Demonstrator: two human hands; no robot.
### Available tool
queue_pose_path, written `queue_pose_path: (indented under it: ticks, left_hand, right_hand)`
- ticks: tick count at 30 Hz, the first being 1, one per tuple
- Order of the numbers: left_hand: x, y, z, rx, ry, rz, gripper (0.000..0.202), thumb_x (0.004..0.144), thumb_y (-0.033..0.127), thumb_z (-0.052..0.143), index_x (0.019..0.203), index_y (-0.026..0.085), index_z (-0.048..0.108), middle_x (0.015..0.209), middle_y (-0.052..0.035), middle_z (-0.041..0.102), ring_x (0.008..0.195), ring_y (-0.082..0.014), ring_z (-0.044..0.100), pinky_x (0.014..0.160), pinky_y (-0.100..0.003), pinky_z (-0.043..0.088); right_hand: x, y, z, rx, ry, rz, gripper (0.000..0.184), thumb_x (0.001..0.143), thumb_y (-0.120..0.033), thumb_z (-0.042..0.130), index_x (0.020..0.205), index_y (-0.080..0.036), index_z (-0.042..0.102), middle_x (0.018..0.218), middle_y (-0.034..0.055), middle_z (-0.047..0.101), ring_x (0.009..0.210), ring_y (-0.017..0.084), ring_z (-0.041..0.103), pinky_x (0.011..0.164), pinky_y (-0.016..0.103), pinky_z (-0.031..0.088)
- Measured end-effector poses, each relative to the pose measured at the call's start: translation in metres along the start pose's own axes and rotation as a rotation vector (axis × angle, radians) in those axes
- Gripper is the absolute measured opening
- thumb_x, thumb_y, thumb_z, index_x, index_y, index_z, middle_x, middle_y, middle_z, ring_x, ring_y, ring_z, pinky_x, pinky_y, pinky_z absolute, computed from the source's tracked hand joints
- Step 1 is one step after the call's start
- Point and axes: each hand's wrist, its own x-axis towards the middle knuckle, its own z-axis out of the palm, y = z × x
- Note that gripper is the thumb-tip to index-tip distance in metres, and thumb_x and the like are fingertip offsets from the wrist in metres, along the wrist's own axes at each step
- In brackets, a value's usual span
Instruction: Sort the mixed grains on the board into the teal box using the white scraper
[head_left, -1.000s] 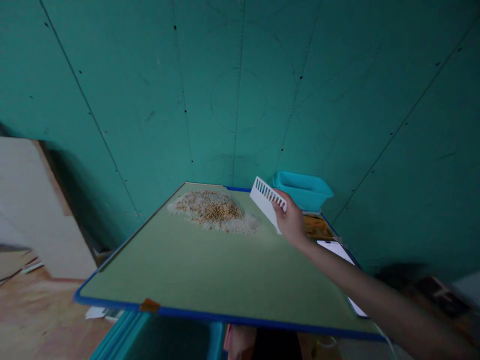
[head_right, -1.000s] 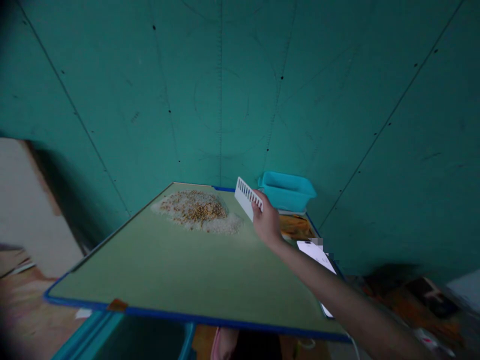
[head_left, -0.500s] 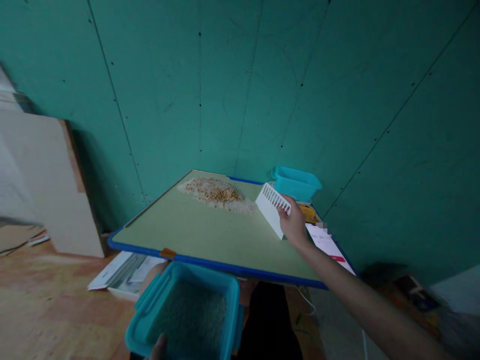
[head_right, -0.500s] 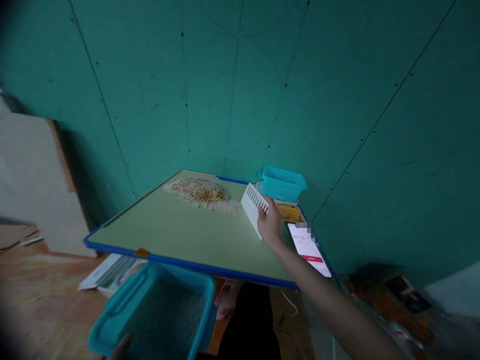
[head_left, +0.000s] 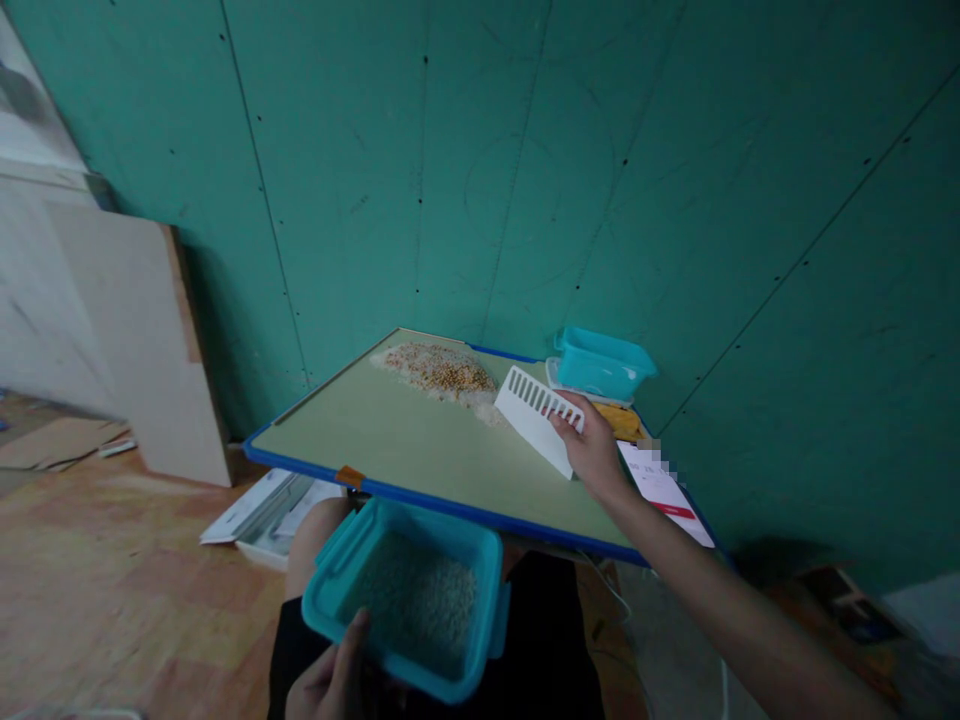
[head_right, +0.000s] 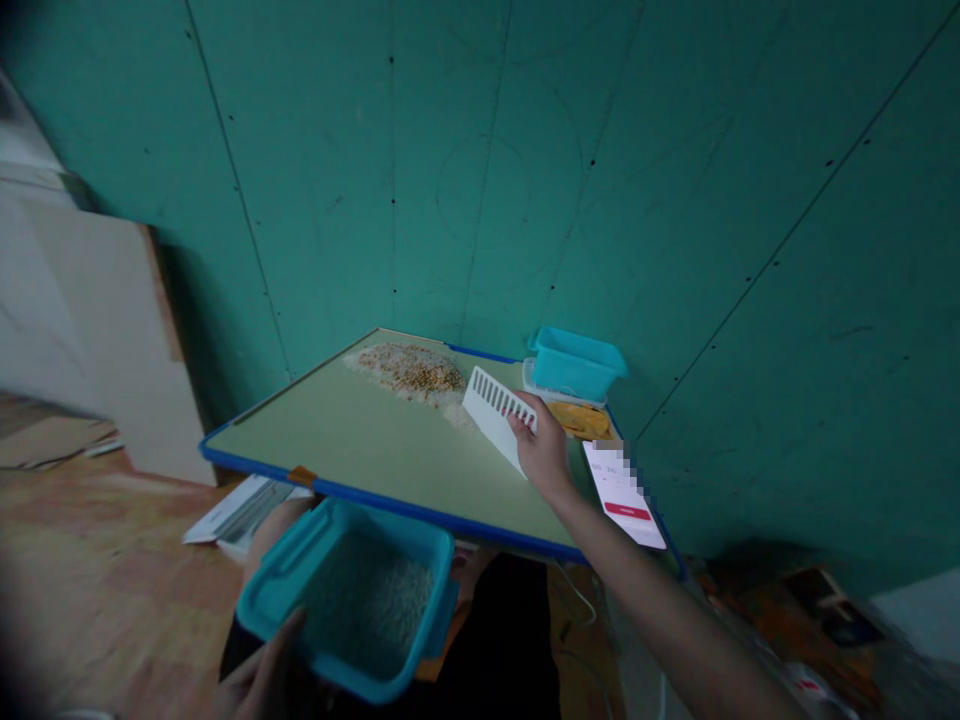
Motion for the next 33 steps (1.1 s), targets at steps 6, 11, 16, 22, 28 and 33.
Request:
queue_pose_path:
  ticks: [6,11,16,22,28,33]
  left_hand:
    - [-0.011,0.009,0.006,-0.028,0.037,0.098,0.050,0.069,0.052,0.081,0.043,0.025,0.048,0.039,0.0040,0.042,0.035,-0.0140,0.042,0.036,-0.027,0.038]
    - [-0.015,0.028,0.002,0.077,0.083,0.255,0.045,0.072,0.046,0.078,0.046,0.026,0.047,0.039,0.0041,0.044,0.035,-0.0142,0.042,0.036,-0.025,0.036]
    - [-0.021,0.046,0.000,0.191,0.112,0.369,0.040,0.074,0.043,0.073,0.047,0.025,0.049,0.038,0.0037,0.047,0.035,-0.0141,0.044,0.037,-0.024,0.036]
    - [-0.017,0.058,-0.005,0.202,0.090,0.288,0.040,0.070,0.043,0.073,0.047,0.026,0.045,0.038,0.0058,0.042,0.035,-0.0139,0.042,0.037,-0.024,0.036]
    - [-0.008,0.059,-0.006,0.165,0.067,0.258,0.043,0.074,0.039,0.072,0.042,0.025,0.046,0.037,0.0041,0.044,0.035,-0.0134,0.043,0.038,-0.024,0.036]
    - [-0.006,0.059,0.001,0.130,0.008,0.191,0.044,0.075,0.038,0.072,0.040,0.025,0.050,0.035,0.0012,0.049,0.033,-0.0155,0.046,0.037,-0.025,0.036]
  right_hand:
    - [0.003,0.004,0.001,0.032,-0.059,0.029,0.029,0.084,-0.047,0.067,0.097,-0.021,0.065,0.085,0.0050,0.073,0.079,0.025,0.066,0.072,0.035,0.051]
    - [0.012,0.006,0.016,0.057,-0.057,0.027,0.030,0.079,-0.050,0.070,0.088,-0.023,0.061,0.074,0.0012,0.068,0.069,0.022,0.061,0.062,0.031,0.046]
    - [0.021,0.000,0.036,0.095,-0.079,0.036,0.030,0.076,-0.050,0.070,0.087,-0.024,0.060,0.074,0.0023,0.069,0.068,0.022,0.061,0.063,0.033,0.048]
    - [0.028,-0.009,0.063,0.162,-0.146,0.020,0.028,0.076,-0.050,0.070,0.085,-0.025,0.061,0.071,0.0011,0.068,0.066,0.022,0.062,0.060,0.033,0.048]
    - [0.023,-0.025,0.086,0.222,-0.197,0.011,0.025,0.076,-0.047,0.068,0.084,-0.024,0.062,0.072,0.0006,0.068,0.067,0.022,0.062,0.062,0.032,0.049]
    - [0.014,-0.035,0.090,0.201,-0.235,-0.045,0.021,0.079,-0.044,0.066,0.085,-0.025,0.063,0.073,0.0006,0.070,0.069,0.022,0.064,0.066,0.032,0.051]
